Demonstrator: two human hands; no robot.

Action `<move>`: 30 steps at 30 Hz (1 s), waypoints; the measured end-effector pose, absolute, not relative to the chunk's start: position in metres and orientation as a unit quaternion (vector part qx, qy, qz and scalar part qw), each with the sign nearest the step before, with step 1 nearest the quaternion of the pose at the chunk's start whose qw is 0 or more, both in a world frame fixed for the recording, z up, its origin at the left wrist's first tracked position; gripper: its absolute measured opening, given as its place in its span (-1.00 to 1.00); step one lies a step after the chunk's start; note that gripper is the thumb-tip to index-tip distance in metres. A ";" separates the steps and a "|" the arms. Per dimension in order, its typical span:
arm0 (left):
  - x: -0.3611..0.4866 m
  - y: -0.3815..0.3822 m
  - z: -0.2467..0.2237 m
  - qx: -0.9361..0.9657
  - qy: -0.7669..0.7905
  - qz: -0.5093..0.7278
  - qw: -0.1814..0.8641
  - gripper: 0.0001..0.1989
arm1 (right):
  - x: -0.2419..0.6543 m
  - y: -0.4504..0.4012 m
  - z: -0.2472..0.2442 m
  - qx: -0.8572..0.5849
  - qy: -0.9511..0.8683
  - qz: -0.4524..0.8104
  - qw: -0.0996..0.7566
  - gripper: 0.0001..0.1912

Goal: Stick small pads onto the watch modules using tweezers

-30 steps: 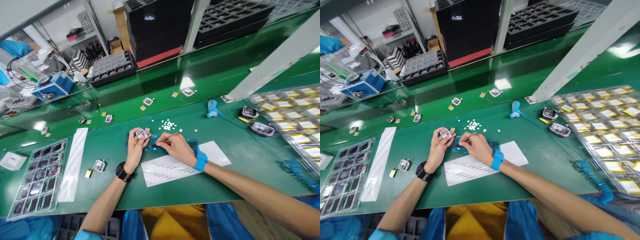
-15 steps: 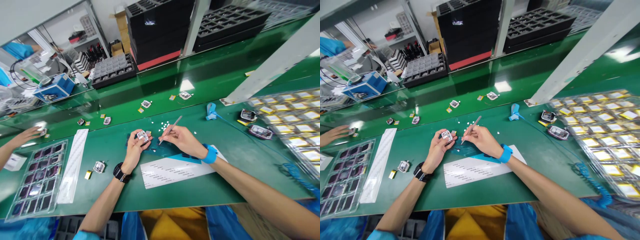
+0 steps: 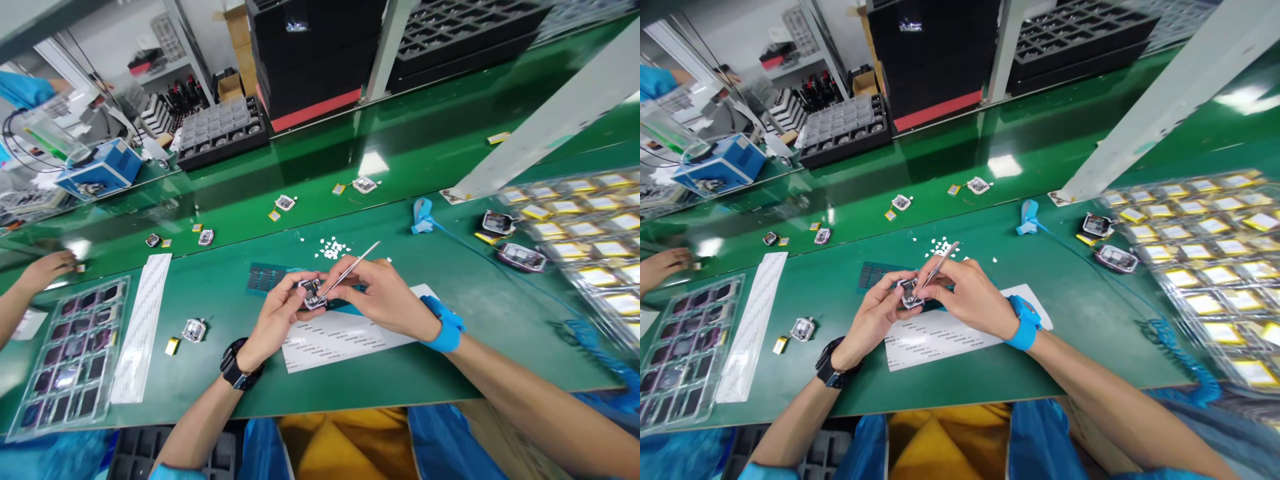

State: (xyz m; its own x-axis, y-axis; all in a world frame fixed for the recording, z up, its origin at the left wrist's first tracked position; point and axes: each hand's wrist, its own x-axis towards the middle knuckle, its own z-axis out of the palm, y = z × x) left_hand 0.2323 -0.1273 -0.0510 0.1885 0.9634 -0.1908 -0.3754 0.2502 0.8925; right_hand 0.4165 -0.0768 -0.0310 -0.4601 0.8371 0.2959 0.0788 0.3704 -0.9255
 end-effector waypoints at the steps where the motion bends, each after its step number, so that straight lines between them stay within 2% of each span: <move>1: 0.231 -0.128 -0.051 0.370 0.404 0.491 0.677 -0.71 | 0.417 -0.077 -0.030 -0.318 -0.724 0.457 0.408 -0.89; 19: 0.230 -0.128 -0.052 0.387 0.404 0.479 0.676 -0.70 | 0.423 -0.078 -0.031 -0.307 -0.780 0.407 0.362 -0.91; 30: 0.231 -0.126 -0.048 0.375 0.384 0.485 0.690 -0.74 | 0.421 -0.079 -0.033 -0.297 -0.788 0.381 0.381 -0.86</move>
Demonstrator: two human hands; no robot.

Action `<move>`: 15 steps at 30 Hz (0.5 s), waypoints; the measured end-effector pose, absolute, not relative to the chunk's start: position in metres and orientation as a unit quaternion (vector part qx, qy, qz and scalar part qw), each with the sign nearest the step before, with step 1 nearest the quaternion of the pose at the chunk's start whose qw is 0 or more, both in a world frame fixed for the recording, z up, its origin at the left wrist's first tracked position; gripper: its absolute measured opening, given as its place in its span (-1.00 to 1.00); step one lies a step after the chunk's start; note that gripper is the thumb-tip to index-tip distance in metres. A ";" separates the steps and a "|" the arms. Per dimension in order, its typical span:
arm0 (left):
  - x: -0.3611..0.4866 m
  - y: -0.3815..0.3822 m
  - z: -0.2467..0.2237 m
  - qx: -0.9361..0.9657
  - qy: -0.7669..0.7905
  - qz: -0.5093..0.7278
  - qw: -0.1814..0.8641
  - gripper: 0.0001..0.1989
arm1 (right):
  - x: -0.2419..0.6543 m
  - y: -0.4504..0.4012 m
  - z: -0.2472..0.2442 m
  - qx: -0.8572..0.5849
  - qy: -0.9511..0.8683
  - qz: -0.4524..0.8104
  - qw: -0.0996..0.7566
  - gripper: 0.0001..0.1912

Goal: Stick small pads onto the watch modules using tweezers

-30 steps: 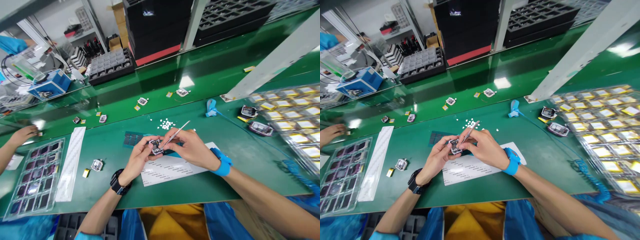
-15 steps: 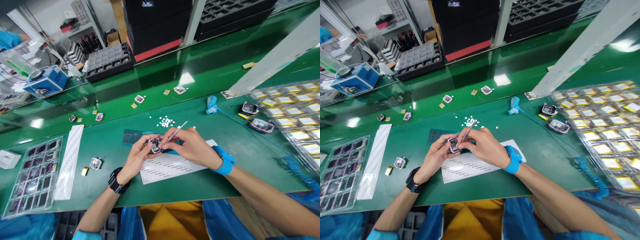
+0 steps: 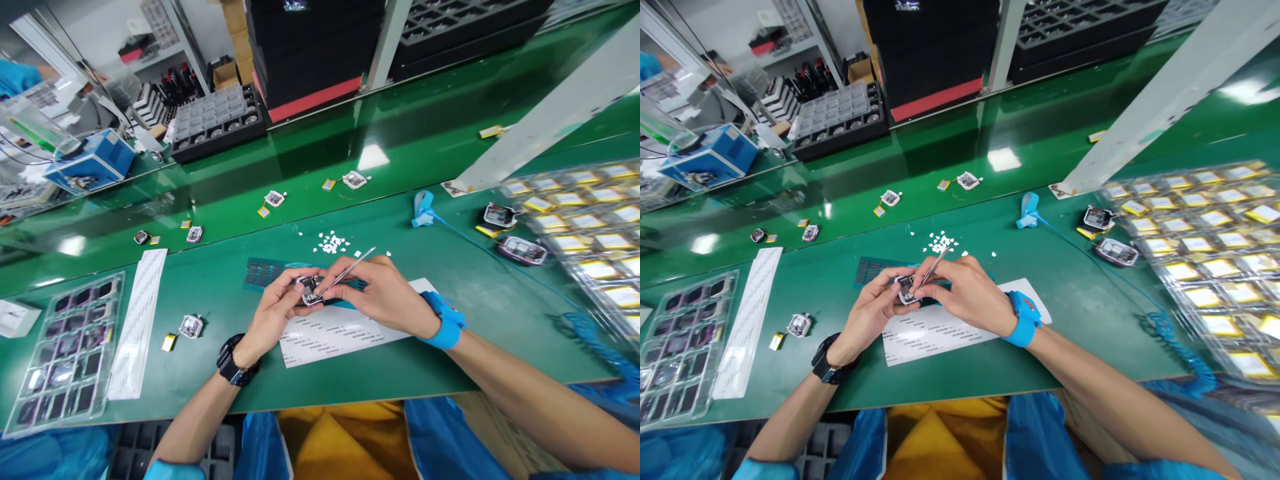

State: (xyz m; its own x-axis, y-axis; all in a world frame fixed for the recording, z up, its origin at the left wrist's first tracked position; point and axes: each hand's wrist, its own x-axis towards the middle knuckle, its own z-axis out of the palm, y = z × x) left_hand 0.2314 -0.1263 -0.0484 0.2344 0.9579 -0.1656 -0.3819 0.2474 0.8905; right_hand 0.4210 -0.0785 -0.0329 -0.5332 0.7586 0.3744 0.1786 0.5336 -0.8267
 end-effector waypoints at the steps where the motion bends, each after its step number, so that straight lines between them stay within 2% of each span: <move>1: 0.231 -0.126 -0.048 0.372 0.381 0.486 0.693 -0.75 | 0.421 -0.079 -0.033 -0.295 -0.787 0.383 0.384 -0.86; 10: 0.231 -0.127 -0.046 0.376 0.385 0.487 0.688 -0.72 | 0.419 -0.080 -0.037 -0.284 -0.793 0.343 0.415 -0.81; 15: 0.233 -0.128 -0.047 0.410 0.398 0.491 0.658 -0.66 | 0.421 -0.080 -0.035 -0.280 -0.776 0.389 0.410 -0.86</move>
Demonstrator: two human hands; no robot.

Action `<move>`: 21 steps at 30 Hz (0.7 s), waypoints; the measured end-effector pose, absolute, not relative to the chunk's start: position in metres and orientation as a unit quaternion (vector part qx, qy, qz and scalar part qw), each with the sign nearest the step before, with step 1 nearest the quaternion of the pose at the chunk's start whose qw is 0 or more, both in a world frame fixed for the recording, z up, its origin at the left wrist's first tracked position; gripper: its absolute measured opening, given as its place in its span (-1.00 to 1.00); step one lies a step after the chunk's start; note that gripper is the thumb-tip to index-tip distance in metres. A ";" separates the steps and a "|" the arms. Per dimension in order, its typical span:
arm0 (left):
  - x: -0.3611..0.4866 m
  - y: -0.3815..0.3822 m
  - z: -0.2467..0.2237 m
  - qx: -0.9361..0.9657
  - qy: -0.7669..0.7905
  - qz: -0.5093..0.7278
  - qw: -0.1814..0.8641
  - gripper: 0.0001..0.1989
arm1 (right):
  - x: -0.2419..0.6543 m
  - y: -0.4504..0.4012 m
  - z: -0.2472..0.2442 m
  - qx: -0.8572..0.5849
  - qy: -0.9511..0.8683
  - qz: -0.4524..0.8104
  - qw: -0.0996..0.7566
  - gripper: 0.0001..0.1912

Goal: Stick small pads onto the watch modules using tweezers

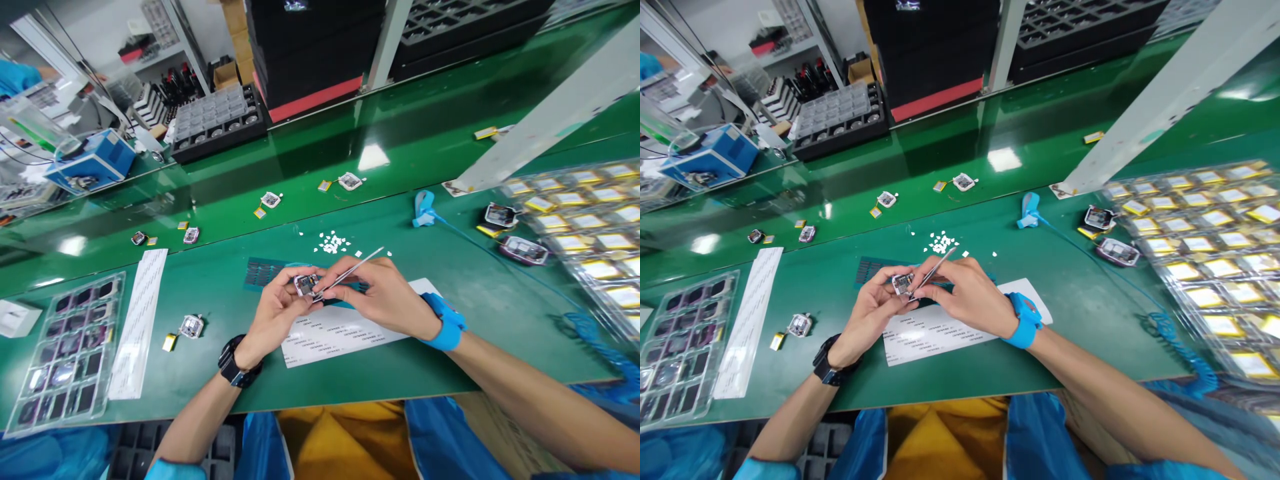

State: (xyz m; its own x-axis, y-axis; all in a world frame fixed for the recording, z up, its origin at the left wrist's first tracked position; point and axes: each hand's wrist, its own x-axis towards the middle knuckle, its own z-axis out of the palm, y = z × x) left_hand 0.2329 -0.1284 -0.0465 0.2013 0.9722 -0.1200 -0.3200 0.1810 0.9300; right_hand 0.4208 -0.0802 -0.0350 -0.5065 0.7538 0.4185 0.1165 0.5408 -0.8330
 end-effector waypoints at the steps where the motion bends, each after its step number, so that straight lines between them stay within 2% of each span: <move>1: 0.233 -0.129 -0.046 0.410 0.397 0.495 0.655 -0.66 | 0.421 -0.080 -0.034 -0.280 -0.764 0.406 0.415 -0.87; 6: 0.231 -0.129 -0.047 0.397 0.387 0.508 0.659 -0.65 | 0.423 -0.080 -0.031 -0.255 -0.724 0.469 0.436 -0.85; 16: 0.234 -0.130 -0.045 0.426 0.394 0.516 0.630 -0.65 | 0.426 -0.078 -0.035 -0.235 -0.769 0.416 0.425 -0.87; 21: 0.237 -0.129 -0.048 0.428 0.438 0.529 0.588 -0.67 | 0.425 -0.080 -0.029 -0.261 -0.711 0.504 0.415 -0.79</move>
